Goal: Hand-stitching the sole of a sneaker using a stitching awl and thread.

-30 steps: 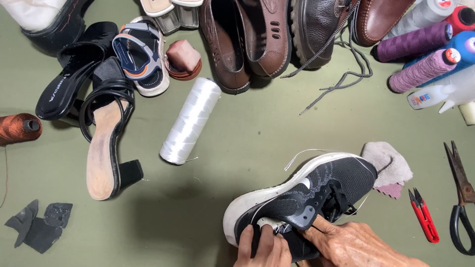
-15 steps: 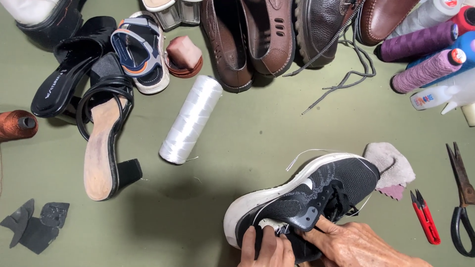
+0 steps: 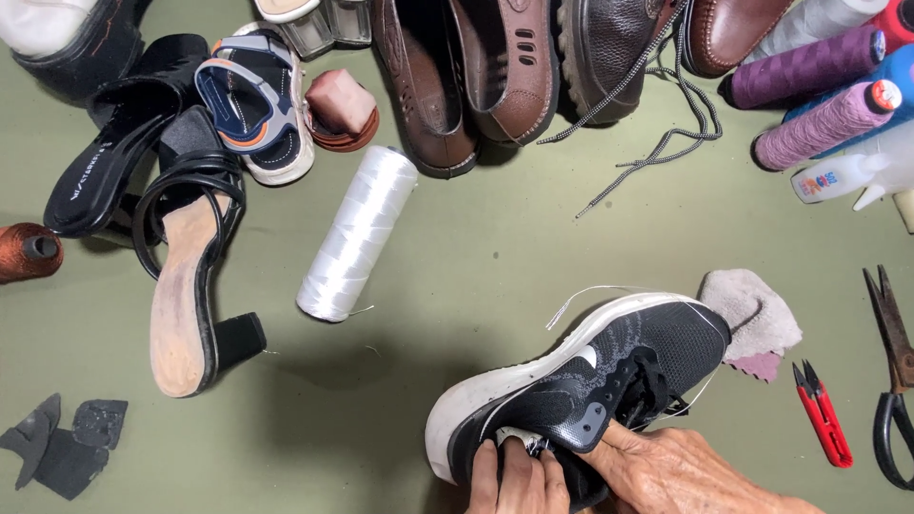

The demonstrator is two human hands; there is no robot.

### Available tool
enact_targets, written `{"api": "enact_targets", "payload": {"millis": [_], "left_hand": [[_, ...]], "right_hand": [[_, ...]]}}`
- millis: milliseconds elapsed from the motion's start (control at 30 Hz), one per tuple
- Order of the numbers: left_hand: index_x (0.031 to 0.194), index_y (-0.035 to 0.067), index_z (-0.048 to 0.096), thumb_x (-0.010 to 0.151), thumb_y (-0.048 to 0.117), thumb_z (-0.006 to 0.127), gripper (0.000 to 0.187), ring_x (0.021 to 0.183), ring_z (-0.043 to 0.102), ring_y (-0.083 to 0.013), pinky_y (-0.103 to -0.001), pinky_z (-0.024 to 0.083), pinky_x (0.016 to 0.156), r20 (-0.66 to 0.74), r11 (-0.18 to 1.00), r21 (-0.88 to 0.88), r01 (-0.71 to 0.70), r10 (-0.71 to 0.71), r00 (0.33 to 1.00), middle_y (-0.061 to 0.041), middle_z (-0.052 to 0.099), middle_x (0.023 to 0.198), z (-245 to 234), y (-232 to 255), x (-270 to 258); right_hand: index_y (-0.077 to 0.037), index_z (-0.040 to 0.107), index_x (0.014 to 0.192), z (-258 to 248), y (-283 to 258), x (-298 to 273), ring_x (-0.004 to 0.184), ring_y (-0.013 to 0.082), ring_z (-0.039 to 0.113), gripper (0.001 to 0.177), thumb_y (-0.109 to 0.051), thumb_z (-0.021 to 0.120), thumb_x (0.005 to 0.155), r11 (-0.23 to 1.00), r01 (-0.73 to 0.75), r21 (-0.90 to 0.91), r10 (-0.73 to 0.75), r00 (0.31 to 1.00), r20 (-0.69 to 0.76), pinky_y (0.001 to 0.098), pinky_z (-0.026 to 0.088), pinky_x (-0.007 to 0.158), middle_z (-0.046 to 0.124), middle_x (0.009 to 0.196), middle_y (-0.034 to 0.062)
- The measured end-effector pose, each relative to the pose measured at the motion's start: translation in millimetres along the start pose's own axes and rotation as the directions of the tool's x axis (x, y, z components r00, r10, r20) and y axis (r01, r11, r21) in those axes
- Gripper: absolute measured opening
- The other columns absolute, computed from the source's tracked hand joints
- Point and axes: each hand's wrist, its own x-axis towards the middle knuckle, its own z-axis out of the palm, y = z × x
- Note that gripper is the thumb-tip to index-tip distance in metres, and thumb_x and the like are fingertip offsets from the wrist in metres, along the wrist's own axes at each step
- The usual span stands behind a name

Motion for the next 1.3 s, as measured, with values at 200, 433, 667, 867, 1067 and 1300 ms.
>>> {"api": "enact_targets", "payload": {"millis": [200, 433, 667, 867, 1067, 1300], "left_hand": [[0.089, 0.007, 0.063, 0.099, 0.010, 0.055, 0.014, 0.075, 0.063, -0.0242, -0.040, 0.054, 0.079, 0.011, 0.998, 0.014, -0.055, 0.055, 0.998, -0.011, 0.062, 0.077, -12, -14, 22], [0.087, 0.007, 0.063, 0.099, 0.010, 0.058, 0.013, 0.071, 0.059, -0.0243, -0.039, 0.052, 0.078, 0.030, 0.999, -0.020, -0.044, 0.045, 0.999, -0.010, 0.058, 0.072, -10, -11, 19], [0.087, 0.011, 0.063, 0.100, 0.013, 0.056, 0.015, 0.069, 0.058, -0.0192, -0.035, 0.050, 0.076, -0.035, 0.998, 0.041, -0.053, 0.055, 0.998, -0.006, 0.058, 0.071, -9, -20, 23], [0.091, 0.007, 0.063, 0.100, 0.013, 0.057, 0.012, 0.073, 0.063, -0.0234, -0.039, 0.051, 0.080, 0.033, 0.999, -0.033, -0.035, 0.036, 0.999, -0.009, 0.060, 0.072, -11, -12, 17], [0.088, 0.006, 0.065, 0.098, 0.011, 0.057, 0.013, 0.071, 0.062, -0.0254, -0.040, 0.050, 0.073, 0.005, 0.995, -0.097, 0.011, -0.010, 1.000, -0.010, 0.060, 0.071, -11, -12, 22], [0.085, 0.011, 0.064, 0.099, 0.016, 0.057, 0.016, 0.074, 0.063, -0.0221, -0.038, 0.049, 0.079, 0.019, 0.993, -0.103, 0.059, -0.057, 0.998, -0.006, 0.061, 0.072, -16, -11, 26]], "right_hand": [[-0.028, 0.031, 0.154, -5, -2, 2, 0.056, 0.0372, 0.063, 0.070, -0.019, 0.059, 0.091, 0.999, -0.047, -0.006, 0.047, 0.994, 0.095, 0.0470, 0.049, 0.046, 0.048, 0.138, -0.0037], [-0.030, 0.050, 0.129, -9, -6, 1, 0.077, 0.0283, 0.067, 0.030, -0.031, 0.037, 0.101, 0.975, -0.212, -0.067, 0.222, 0.937, 0.268, 0.0482, 0.052, 0.063, 0.047, 0.123, -0.0097], [-0.045, 0.050, 0.122, -45, -35, 4, 0.080, 0.0130, 0.062, 0.032, -0.039, 0.037, 0.094, 0.903, -0.424, -0.069, 0.417, 0.825, 0.382, 0.0328, 0.047, 0.078, 0.060, 0.108, -0.0243], [-0.026, 0.049, 0.141, -8, 2, -5, 0.062, 0.0304, 0.070, 0.055, -0.014, 0.045, 0.088, 0.997, -0.048, 0.053, 0.044, 0.997, 0.063, 0.0437, 0.049, 0.044, 0.053, 0.152, -0.0166], [-0.036, 0.042, 0.150, -11, 0, -13, 0.048, 0.0417, 0.049, 0.068, -0.010, 0.056, 0.088, 0.985, -0.148, 0.092, 0.141, 0.987, 0.081, 0.0465, 0.049, 0.045, 0.030, 0.167, -0.0202], [-0.022, 0.061, 0.124, 3, 8, -19, 0.037, 0.0321, 0.049, 0.039, -0.011, 0.063, 0.087, 0.997, 0.006, 0.081, 0.005, 0.991, -0.135, 0.0408, 0.045, 0.030, 0.054, 0.145, -0.0155]]}}
